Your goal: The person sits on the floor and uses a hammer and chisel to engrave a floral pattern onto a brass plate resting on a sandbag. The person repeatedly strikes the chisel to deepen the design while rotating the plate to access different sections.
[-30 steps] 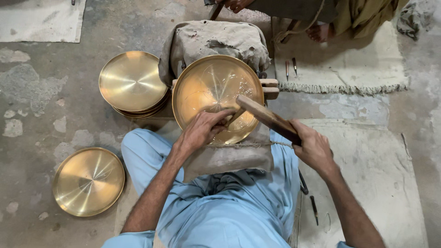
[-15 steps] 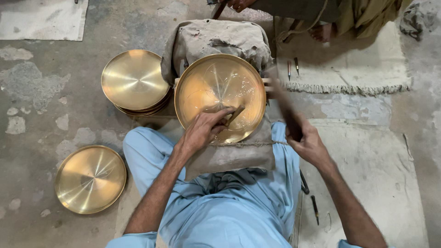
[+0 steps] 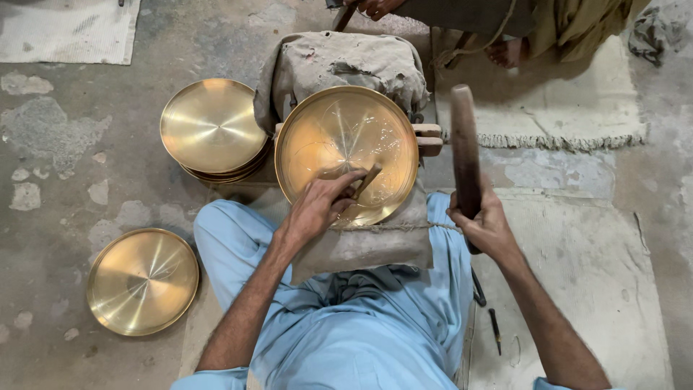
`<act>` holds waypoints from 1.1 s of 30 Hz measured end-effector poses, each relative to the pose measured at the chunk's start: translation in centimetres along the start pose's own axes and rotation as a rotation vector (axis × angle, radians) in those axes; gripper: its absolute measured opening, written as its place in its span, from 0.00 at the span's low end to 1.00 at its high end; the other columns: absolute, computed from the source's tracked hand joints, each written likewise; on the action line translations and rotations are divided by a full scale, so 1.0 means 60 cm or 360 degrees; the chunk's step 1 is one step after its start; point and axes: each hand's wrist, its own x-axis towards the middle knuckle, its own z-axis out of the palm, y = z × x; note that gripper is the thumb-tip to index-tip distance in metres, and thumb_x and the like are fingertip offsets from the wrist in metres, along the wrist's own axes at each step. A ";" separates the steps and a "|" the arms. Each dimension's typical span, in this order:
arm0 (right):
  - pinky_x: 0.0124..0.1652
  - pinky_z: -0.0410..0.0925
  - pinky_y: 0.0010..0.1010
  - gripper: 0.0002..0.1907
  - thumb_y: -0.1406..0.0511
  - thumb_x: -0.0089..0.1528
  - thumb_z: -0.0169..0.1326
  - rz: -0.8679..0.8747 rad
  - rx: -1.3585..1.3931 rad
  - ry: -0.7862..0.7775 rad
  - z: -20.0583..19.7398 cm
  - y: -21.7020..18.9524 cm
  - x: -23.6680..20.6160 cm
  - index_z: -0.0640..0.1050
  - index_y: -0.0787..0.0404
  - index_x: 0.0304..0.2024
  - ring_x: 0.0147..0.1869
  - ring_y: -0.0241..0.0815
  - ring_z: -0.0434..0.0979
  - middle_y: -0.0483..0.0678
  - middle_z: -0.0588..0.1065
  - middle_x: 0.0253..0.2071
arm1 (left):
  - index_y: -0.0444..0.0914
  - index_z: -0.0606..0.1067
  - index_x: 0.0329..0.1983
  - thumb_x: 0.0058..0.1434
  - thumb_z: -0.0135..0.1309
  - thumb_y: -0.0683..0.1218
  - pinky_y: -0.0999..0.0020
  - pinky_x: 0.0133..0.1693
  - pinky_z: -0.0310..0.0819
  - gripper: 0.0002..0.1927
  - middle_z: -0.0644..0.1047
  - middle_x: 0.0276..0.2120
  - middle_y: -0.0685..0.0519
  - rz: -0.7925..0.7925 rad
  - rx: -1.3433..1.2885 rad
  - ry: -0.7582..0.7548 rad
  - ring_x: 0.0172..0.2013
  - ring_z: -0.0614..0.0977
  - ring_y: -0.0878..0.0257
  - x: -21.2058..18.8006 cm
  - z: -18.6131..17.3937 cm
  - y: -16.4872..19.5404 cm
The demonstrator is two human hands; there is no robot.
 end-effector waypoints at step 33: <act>0.40 0.75 0.40 0.36 0.65 0.55 0.65 -0.0458 -0.0839 0.0176 -0.002 -0.005 -0.057 0.71 0.53 0.67 0.43 0.49 0.82 0.54 0.77 0.46 | 0.40 0.71 0.65 0.58 0.61 0.39 0.61 0.43 0.82 0.30 0.85 0.39 0.50 0.0252 -0.0036 -0.0213 0.39 0.87 0.57 0.053 -0.004 -0.038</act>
